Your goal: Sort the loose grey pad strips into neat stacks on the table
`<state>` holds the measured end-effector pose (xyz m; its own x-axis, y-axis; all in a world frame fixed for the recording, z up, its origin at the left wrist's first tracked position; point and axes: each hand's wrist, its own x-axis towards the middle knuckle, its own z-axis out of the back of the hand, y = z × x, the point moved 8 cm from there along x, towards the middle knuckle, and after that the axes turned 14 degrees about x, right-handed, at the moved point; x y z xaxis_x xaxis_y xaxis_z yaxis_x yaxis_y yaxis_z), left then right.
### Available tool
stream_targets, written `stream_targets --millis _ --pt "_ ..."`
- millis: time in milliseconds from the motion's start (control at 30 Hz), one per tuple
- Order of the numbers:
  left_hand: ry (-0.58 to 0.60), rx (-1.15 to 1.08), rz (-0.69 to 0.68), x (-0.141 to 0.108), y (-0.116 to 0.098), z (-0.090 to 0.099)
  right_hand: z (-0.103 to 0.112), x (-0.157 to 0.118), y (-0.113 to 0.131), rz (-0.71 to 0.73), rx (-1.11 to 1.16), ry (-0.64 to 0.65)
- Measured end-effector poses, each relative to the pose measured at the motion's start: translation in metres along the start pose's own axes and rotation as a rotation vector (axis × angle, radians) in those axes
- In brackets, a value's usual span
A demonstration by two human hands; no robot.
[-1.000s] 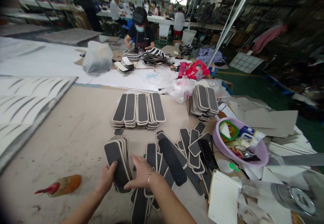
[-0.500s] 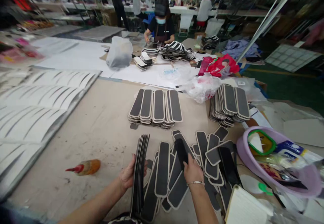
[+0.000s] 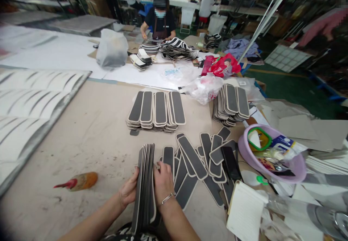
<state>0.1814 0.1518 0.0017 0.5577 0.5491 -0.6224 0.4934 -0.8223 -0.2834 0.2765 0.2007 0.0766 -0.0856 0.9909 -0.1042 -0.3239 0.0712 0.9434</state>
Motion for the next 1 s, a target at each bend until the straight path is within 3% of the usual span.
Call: stream_targets --millis 100,267,400,567,667,833,1000 --pt "-0.093 0.059 -0.022 -0.007 -0.005 0.017 0.023 -0.005 -0.026 -0.059 -0.137 -0.012" --pt "-0.210 0.094 -0.040 -0.017 -0.015 0.048 0.104 -0.022 -0.100 -0.234 -0.386 -0.228" --pt "-0.213 0.092 -0.020 -0.020 -0.013 0.062 0.148 0.006 -0.128 -0.263 -0.500 -0.249" --pt "-0.188 0.067 0.036 -0.013 0.001 0.060 0.144 0.062 -0.132 -0.270 -0.562 -0.150" --pt "-0.148 0.075 0.057 -0.005 0.006 0.049 0.130 0.071 -0.127 -0.276 -0.569 -0.116" --pt "-0.140 0.046 0.089 0.007 0.014 0.041 0.109 0.047 -0.121 -0.339 -0.533 -0.098" --pt "-0.168 0.040 0.106 0.013 0.020 0.044 0.126 0.003 -0.119 -0.416 -0.426 -0.180"
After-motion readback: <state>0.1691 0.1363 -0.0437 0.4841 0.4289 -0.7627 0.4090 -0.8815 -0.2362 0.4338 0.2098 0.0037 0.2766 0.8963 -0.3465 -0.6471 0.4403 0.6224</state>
